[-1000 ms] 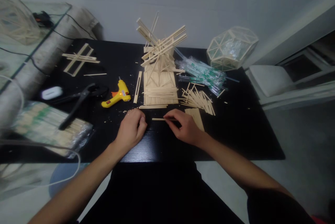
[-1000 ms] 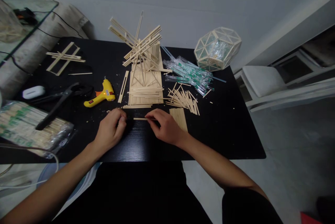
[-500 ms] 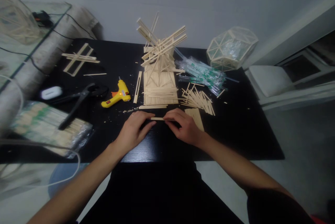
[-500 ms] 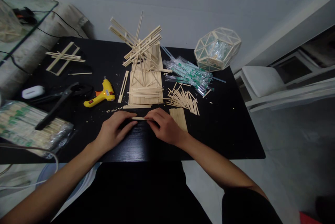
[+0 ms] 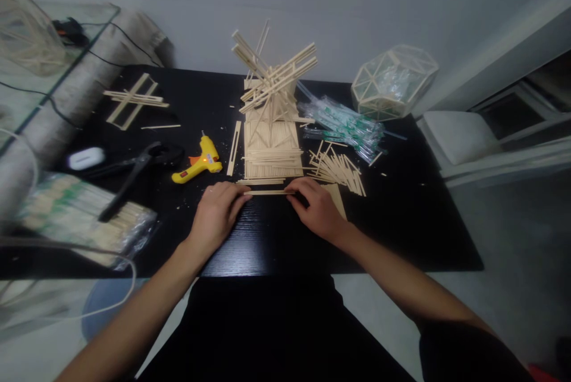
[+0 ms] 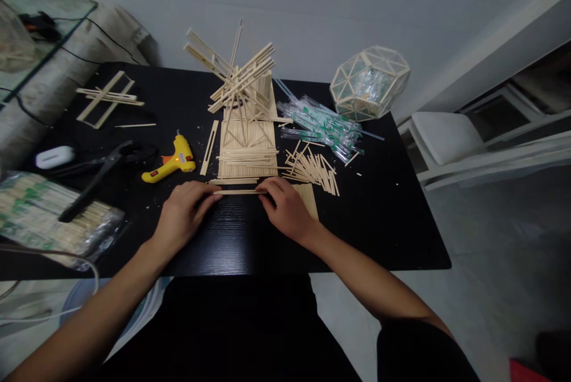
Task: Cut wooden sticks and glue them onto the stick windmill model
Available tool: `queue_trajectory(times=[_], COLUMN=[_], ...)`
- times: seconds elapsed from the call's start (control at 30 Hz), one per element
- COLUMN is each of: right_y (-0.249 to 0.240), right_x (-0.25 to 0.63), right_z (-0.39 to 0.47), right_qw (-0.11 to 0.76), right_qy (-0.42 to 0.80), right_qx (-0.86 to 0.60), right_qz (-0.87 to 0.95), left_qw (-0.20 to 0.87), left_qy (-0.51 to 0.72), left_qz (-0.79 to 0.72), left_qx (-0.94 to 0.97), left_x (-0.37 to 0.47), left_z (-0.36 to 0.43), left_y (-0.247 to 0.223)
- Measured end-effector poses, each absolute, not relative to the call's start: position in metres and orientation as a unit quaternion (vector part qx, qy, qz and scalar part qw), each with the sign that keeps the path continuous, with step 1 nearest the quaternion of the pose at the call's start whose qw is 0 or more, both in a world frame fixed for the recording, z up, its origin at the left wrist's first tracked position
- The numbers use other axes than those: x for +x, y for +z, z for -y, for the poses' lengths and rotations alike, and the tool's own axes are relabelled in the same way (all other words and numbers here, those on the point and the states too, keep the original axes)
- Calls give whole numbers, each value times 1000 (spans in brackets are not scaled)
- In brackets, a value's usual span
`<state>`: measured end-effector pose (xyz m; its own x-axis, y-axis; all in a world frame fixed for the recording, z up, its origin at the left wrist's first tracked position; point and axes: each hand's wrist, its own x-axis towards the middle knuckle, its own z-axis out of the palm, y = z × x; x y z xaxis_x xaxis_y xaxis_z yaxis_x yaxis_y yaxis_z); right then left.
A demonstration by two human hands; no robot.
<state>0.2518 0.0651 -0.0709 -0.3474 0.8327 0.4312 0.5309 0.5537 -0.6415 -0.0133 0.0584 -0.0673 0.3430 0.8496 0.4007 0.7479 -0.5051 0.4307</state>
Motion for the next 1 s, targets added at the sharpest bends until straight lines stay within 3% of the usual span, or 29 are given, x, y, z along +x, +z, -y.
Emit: queue_trajectory(times=[0.7,1.0], right_y=[-74,-75], right_x=[252,251], right_z=[-67,-68], right_qw=[337,344], right_qy=[140,160], right_qx=[-449,-447], right_qz=[816,810], left_qw=[28,61], left_qy=[264,281], left_qz=[-585,-581], left_qx=[767,761], left_x=[-20,-18], left_z=[-63,-63], left_y=[-71,-70])
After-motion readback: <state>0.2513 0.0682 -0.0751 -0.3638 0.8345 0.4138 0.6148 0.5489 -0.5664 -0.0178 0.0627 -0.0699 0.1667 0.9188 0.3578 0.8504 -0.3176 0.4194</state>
